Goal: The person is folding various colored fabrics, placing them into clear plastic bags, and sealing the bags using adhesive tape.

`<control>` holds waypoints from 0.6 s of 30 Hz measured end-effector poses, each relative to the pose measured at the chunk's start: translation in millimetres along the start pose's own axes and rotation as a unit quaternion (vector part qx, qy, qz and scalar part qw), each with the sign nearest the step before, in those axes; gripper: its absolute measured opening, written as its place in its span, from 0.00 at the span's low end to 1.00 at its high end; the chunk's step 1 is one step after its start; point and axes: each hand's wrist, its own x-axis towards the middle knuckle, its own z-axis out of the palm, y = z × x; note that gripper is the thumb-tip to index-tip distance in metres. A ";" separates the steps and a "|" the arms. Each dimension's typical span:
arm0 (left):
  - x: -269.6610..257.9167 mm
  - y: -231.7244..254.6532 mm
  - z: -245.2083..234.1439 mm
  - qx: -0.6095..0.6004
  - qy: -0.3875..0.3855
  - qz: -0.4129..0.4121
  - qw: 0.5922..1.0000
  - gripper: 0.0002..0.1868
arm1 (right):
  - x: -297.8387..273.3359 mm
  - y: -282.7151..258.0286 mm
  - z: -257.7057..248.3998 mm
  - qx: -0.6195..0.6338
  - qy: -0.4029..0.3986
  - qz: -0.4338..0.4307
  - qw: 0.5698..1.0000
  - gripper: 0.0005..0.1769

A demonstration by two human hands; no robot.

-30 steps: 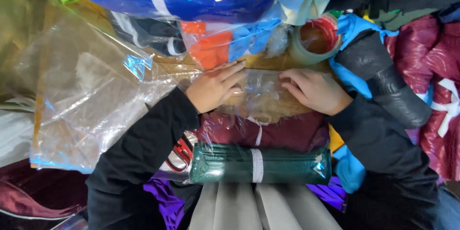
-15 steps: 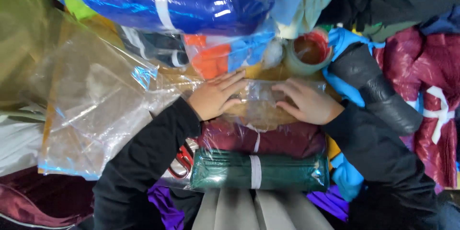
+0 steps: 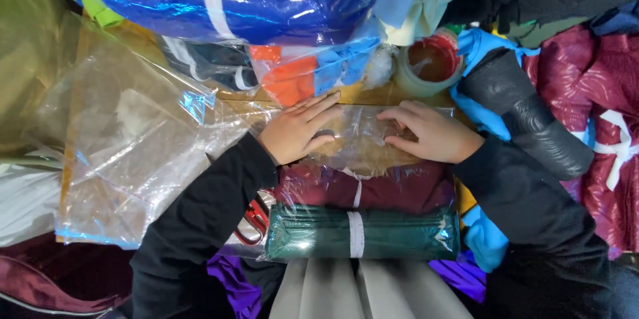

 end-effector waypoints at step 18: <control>-1.0 1.8 1.3 -0.004 0.013 0.018 1.000 0.27 | -2.1 -4.4 -9.9 -0.053 0.003 0.004 0.999 0.26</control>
